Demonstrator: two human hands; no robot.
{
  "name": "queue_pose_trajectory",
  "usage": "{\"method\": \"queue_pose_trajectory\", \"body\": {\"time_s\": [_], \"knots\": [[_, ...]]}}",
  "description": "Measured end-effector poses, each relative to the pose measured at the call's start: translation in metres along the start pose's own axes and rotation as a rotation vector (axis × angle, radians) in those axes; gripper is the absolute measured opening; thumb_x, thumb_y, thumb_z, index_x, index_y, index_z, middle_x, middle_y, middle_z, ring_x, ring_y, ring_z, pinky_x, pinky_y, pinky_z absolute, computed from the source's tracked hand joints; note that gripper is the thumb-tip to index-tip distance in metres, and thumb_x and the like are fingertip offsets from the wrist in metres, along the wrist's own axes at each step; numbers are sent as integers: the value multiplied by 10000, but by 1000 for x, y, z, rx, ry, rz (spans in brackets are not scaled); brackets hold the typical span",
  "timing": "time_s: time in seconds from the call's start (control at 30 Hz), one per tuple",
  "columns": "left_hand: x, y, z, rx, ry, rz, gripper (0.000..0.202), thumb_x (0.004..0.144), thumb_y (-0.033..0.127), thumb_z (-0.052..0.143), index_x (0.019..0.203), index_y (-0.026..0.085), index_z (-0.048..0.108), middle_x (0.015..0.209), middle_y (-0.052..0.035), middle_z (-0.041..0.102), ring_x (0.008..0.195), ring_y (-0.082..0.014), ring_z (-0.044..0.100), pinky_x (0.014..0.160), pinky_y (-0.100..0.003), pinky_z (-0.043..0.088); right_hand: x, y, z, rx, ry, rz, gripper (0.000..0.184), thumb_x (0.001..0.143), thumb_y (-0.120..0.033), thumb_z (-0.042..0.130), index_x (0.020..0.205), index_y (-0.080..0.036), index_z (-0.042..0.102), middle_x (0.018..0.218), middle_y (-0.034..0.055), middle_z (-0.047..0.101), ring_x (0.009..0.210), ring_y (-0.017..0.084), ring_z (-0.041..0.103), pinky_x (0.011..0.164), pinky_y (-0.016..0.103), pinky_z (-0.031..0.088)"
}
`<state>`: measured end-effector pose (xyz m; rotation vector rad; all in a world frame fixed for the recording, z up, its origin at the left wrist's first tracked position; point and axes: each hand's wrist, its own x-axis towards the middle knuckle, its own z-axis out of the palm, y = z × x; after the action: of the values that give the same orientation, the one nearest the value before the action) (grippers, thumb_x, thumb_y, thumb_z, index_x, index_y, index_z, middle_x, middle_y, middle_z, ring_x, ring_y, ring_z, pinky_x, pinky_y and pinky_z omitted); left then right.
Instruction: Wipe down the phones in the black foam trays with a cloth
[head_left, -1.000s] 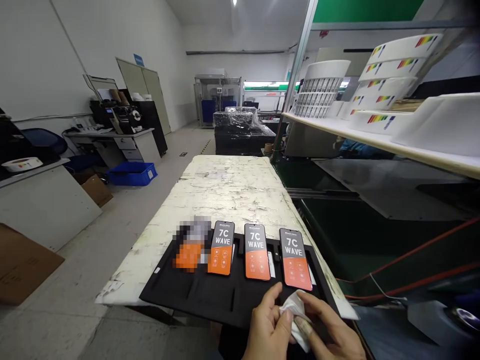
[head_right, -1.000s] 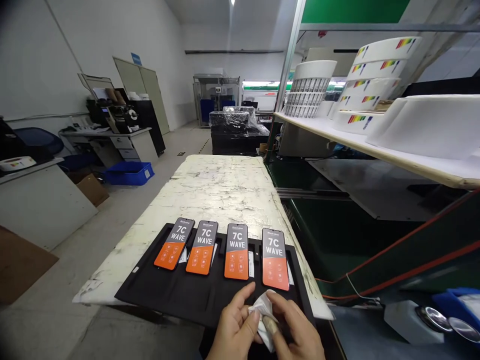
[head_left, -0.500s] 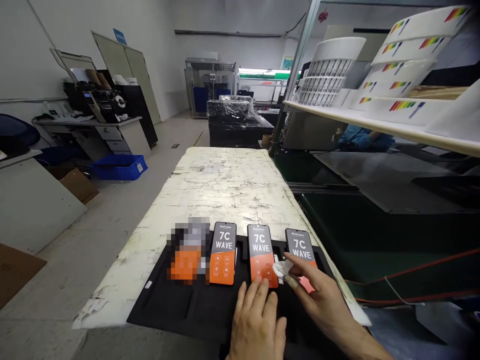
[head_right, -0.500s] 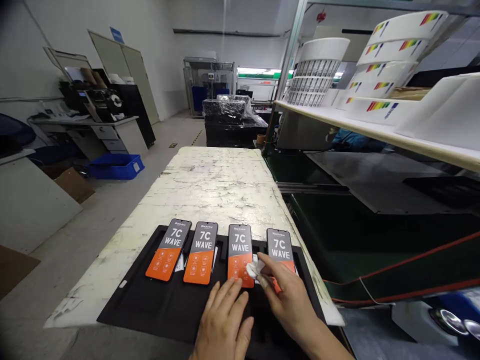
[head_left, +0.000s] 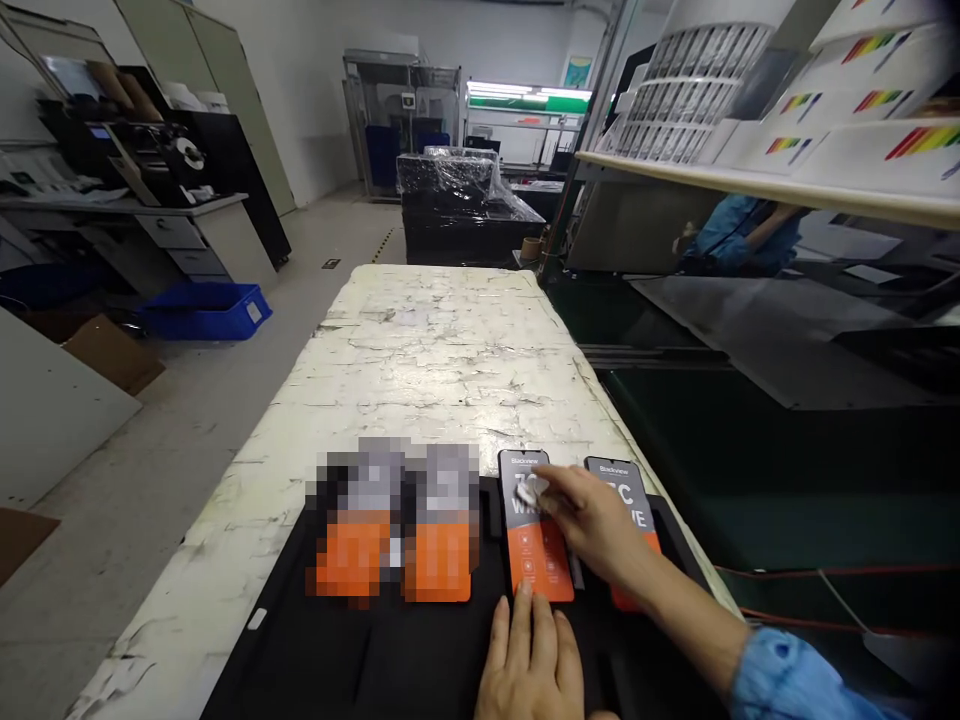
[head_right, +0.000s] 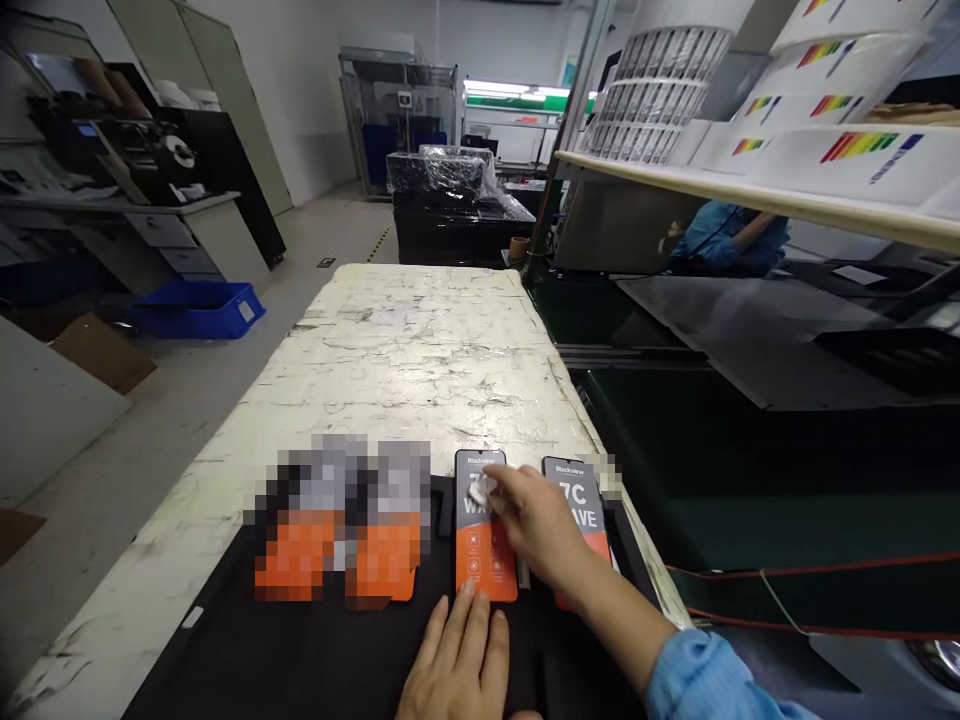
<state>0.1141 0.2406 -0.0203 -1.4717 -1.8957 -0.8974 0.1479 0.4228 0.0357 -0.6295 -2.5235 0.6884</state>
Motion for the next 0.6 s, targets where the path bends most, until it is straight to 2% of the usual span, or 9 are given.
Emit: {"method": "queue_pose_trajectory", "body": {"time_s": [0.1,0.2,0.3,0.37,0.4,0.47,0.53,0.6], "knots": [[0,1,-2,4,-34,-1,653,984,601,204,943,148,673,929,-88,736,940,-227,686,807,-384,503,43,9,-3,2,77,43,284,851,-178,565,1117,-209,660,856,56,684,785,212,654,729,344,520],[-5,1,1,-9,-26,-33,676,991,586,151,963,154,670,960,-95,730,969,-237,682,816,-388,499,58,13,-9,74,146,95,243,839,-233,603,1073,-207,664,825,45,700,741,206,659,692,331,520],[-15,4,9,-45,39,-98,699,986,598,126,985,157,669,965,-102,724,994,-254,676,826,-398,491,29,4,-14,87,131,38,281,870,-277,616,1140,-207,643,826,46,693,734,200,653,680,324,522],[-20,8,14,-65,61,-113,669,971,634,188,972,168,668,976,-103,722,1001,-260,673,817,-395,490,-5,-7,-12,83,-10,-85,313,914,-247,572,1224,-222,613,866,53,684,753,187,644,681,306,526],[-21,9,16,-69,56,-118,648,958,657,234,961,174,667,992,-105,720,1004,-264,672,815,-395,492,-20,-13,-10,88,-104,-139,289,937,-212,529,1211,-230,620,857,51,677,735,174,631,653,286,520],[-21,11,17,-64,36,-132,625,937,680,289,934,180,664,1013,-112,718,1009,-272,670,808,-400,495,-39,-23,-5,94,-208,-225,246,954,-170,478,1127,-220,646,812,51,670,711,169,601,620,271,504],[-18,10,14,-48,9,-121,634,944,668,268,933,172,664,1001,-115,720,1006,-271,672,788,-397,501,-37,-27,1,80,-206,-253,234,959,-155,461,1077,-203,657,776,53,670,710,177,582,619,276,491],[-12,7,9,-24,-12,-79,649,956,649,240,932,160,666,953,-107,726,978,-260,680,757,-382,507,-15,-26,7,55,-150,-236,231,953,-158,475,1069,-195,670,776,58,670,726,186,584,640,291,488]]}}
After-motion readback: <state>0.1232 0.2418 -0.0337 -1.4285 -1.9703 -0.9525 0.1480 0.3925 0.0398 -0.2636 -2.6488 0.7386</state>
